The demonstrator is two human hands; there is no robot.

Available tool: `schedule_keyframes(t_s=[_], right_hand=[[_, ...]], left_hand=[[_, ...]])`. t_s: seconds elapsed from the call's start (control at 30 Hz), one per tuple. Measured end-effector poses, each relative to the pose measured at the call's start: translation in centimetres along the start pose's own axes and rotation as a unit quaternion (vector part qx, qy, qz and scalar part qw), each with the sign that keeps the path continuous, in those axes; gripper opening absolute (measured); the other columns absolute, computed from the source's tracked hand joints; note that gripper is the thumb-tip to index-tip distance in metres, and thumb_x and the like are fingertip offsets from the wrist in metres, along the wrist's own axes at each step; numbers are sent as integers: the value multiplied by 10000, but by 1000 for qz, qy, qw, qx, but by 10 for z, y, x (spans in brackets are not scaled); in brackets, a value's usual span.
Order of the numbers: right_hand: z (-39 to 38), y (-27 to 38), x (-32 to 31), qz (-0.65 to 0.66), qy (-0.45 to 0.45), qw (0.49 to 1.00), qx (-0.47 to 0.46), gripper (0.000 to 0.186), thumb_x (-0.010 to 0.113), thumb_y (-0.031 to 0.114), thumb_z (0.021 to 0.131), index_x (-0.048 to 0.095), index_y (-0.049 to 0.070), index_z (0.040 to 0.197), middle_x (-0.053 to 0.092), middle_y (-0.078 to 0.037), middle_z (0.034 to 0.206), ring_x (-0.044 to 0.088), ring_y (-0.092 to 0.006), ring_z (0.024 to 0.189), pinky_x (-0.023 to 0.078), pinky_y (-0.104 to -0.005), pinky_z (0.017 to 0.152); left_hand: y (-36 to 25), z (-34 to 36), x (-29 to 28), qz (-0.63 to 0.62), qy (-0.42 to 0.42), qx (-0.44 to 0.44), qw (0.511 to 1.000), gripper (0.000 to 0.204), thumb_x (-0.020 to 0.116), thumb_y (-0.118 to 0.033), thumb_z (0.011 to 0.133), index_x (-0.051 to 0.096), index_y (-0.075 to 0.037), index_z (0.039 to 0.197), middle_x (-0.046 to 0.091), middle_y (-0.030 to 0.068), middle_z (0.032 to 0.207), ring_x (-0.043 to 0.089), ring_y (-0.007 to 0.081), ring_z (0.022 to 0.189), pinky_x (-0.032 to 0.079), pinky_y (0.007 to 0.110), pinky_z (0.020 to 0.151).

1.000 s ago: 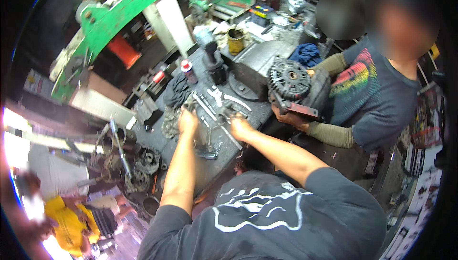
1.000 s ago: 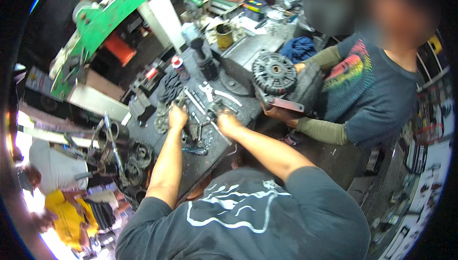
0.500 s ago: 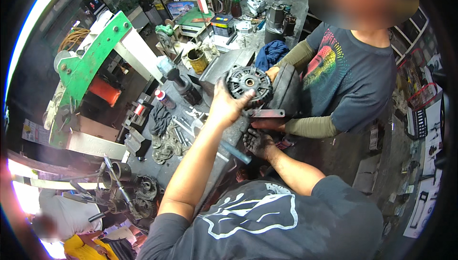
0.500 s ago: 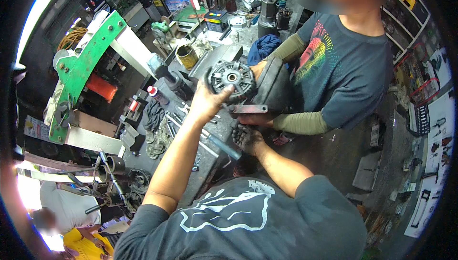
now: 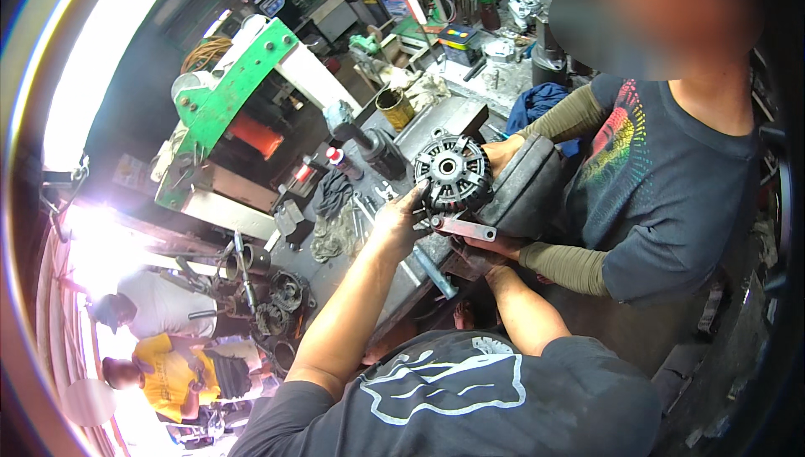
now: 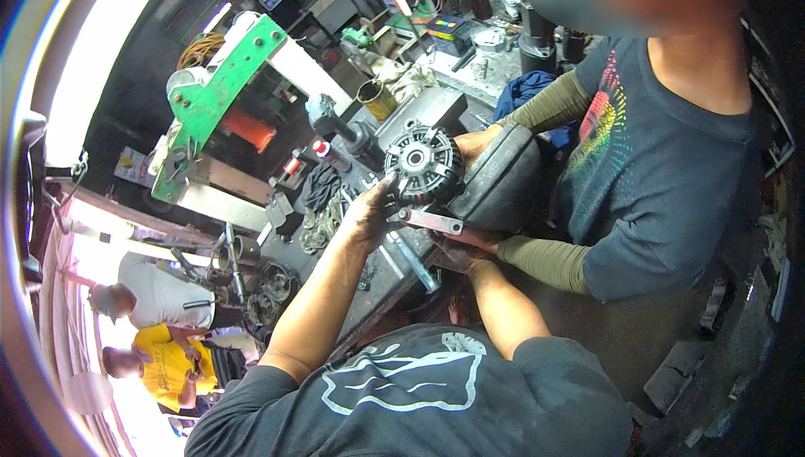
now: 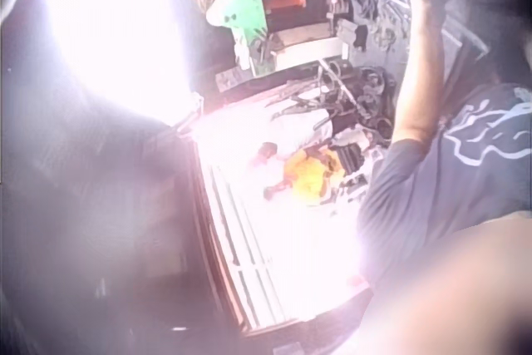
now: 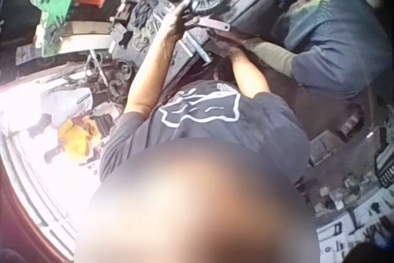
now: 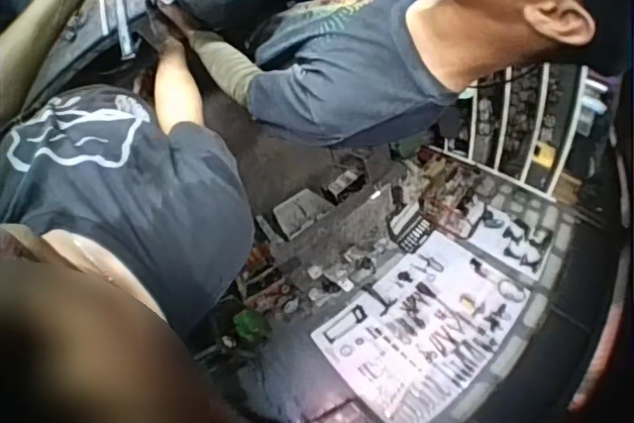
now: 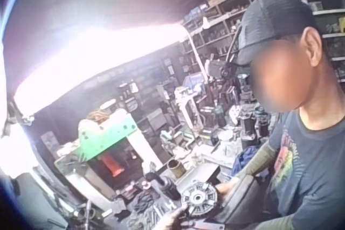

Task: The person disassembles a mechanical assembly on a workbench, using a hammer to separate components. They then reassemble the parts by hand, aligning and fitting them together while two other people observe.

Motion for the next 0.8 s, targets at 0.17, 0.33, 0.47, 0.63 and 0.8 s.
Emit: schedule_keyframes(t_s=[0.17, 0.33, 0.47, 0.63, 0.8], right_hand=[[4, 13, -11, -90, -59, 994, 11, 533, 432, 382, 1125, 509, 76, 1556, 570, -102, 1573, 522, -288, 1465, 396, -496, 1250], [8, 16, -1, -197, -81, 977, 23, 502, 465, 354, 1121, 542, 74, 1531, 603, -85, 1542, 548, -274, 1443, 406, -476, 1250], [10, 29, 7, -392, -69, 917, 20, 477, 490, 331, 1118, 568, 72, 1511, 630, -72, 1518, 568, -262, 1425, 414, -461, 1250], [12, 30, 1, -661, -15, 750, 17, 447, 523, 303, 1113, 602, 69, 1486, 663, -56, 1487, 594, -248, 1403, 424, -441, 1249], [18, 25, 19, -713, -9, 700, -22, 458, 546, 257, 1093, 601, 50, 1498, 645, -77, 1532, 577, -215, 1440, 449, -431, 1224]], left_hand=[[-4, -10, -7, -63, -3, 47, 997, 309, 778, -247, 1023, 723, -4, 1206, 783, 104, 1092, 740, 210, 856, 598, 370, 798], [-15, -42, -29, -3, -34, 125, 991, 450, 784, -270, 1020, 666, 78, 1278, 767, 153, 1166, 754, 241, 1031, 607, 419, 927], [-5, -72, -57, -59, -69, 146, 985, 440, 779, -258, 1010, 661, 62, 1288, 762, 138, 1156, 746, 250, 1022, 596, 436, 944], [43, -106, -130, -176, -83, 189, 962, 270, 718, -187, 1051, 702, -19, 1262, 760, 99, 1187, 734, 232, 1111, 592, 421, 951], [118, -127, -232, -219, -168, 166, 947, 291, 719, -224, 1050, 732, -8, 1245, 777, 122, 1221, 744, 280, 1123, 601, 441, 990]])
Point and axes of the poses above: each hand's wrist, its own z-axis towards the middle knuckle, its own x-axis out of the palm, y = z × x, the point moved 5 cm from there along z, towards the middle knuckle
